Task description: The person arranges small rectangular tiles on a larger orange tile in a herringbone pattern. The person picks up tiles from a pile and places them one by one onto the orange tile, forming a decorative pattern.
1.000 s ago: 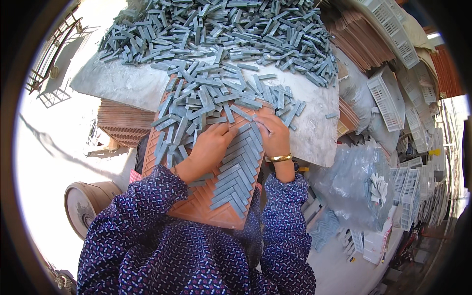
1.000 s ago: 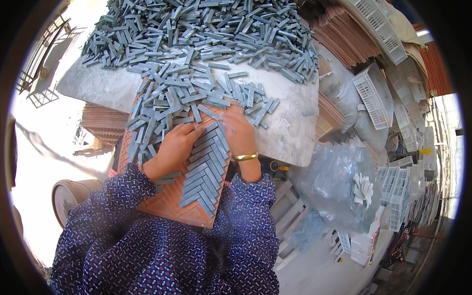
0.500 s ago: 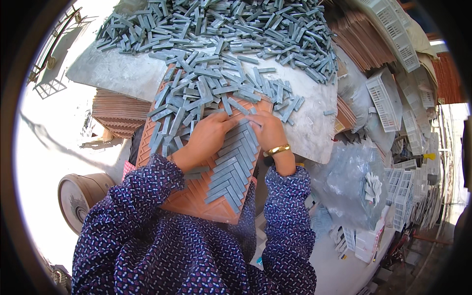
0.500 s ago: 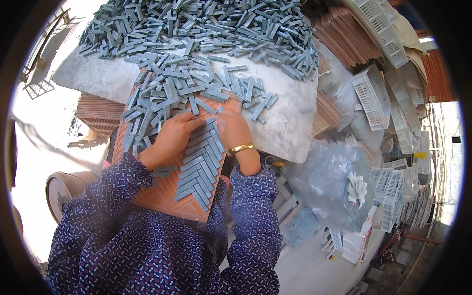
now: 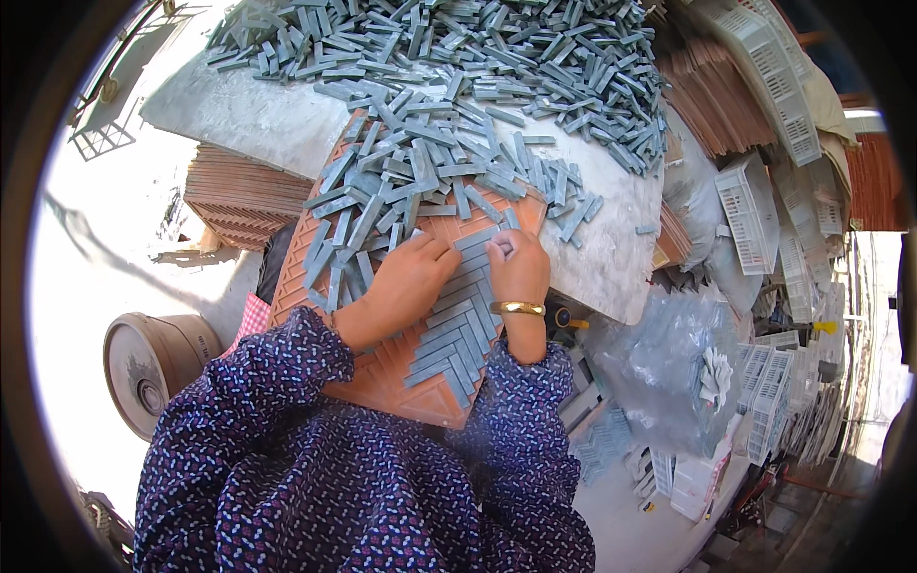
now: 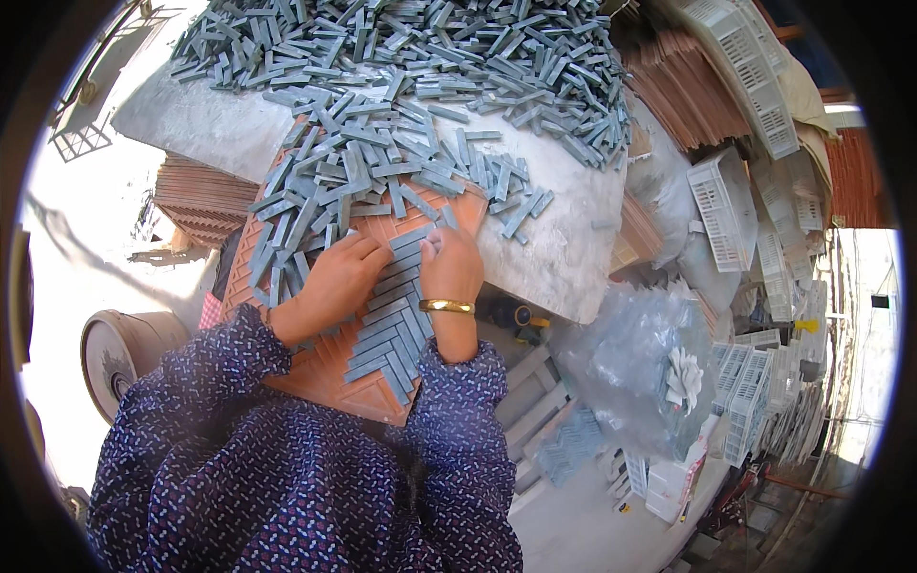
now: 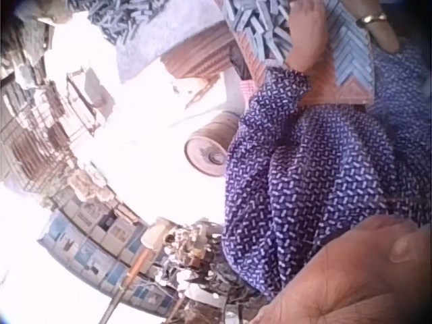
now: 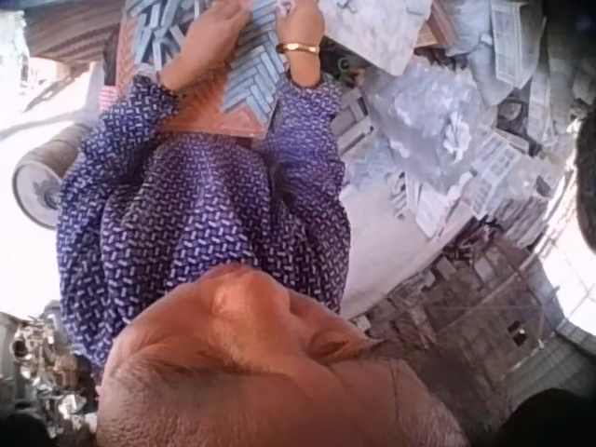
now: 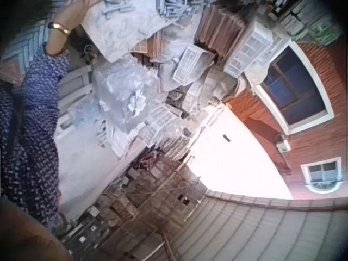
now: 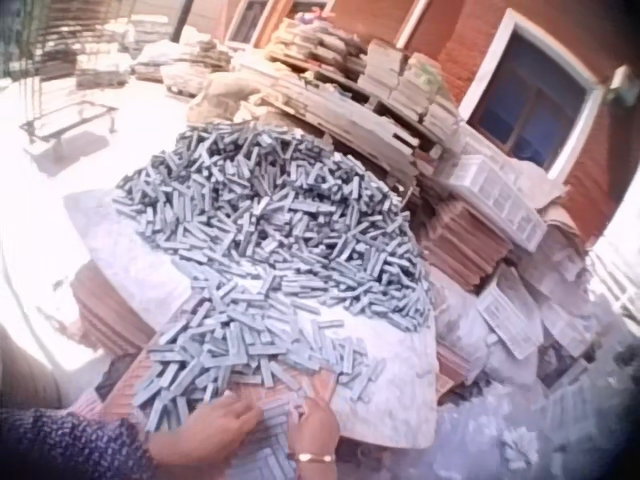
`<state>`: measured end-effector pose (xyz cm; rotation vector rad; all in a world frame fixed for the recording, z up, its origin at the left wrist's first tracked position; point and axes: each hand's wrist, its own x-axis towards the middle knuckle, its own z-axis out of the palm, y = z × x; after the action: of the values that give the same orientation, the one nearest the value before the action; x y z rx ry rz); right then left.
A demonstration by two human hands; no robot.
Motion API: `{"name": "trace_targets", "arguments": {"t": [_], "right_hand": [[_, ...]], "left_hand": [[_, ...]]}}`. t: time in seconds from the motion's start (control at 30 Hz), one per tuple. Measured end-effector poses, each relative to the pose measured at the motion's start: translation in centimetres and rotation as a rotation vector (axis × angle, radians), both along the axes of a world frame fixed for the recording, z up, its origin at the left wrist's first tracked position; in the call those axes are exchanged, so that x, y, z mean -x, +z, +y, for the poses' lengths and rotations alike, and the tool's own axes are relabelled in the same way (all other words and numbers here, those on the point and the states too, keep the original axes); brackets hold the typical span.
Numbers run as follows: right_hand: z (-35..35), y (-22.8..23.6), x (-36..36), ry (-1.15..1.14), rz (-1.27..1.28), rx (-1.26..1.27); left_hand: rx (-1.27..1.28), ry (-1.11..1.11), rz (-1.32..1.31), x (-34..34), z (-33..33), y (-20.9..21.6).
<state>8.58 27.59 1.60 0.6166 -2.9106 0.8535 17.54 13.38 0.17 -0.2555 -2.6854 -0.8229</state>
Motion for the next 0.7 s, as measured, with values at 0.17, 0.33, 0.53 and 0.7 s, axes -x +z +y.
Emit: {"name": "trace_targets", "arguments": {"t": [0.17,0.33,0.53,0.7], "right_hand": [[-0.2,-1.0,-0.6,-0.108,-0.004,0.068],[0.0,-1.1,-0.4,-0.105,-0.081,0.115],[0.4,0.2,-0.1,-0.025,-0.272,0.404],[-0.2,0.9,-2.5,-0.011,-0.274,0.550]], "left_hand": [[-0.004,-0.003,0.095,-0.1,0.1,-0.3],[-0.058,0.021,0.125,-0.1,0.1,-0.7],[-0.124,0.067,0.128,0.2,0.5,-0.5],[-0.173,0.076,0.077,0.3,0.1,-1.0]]}}
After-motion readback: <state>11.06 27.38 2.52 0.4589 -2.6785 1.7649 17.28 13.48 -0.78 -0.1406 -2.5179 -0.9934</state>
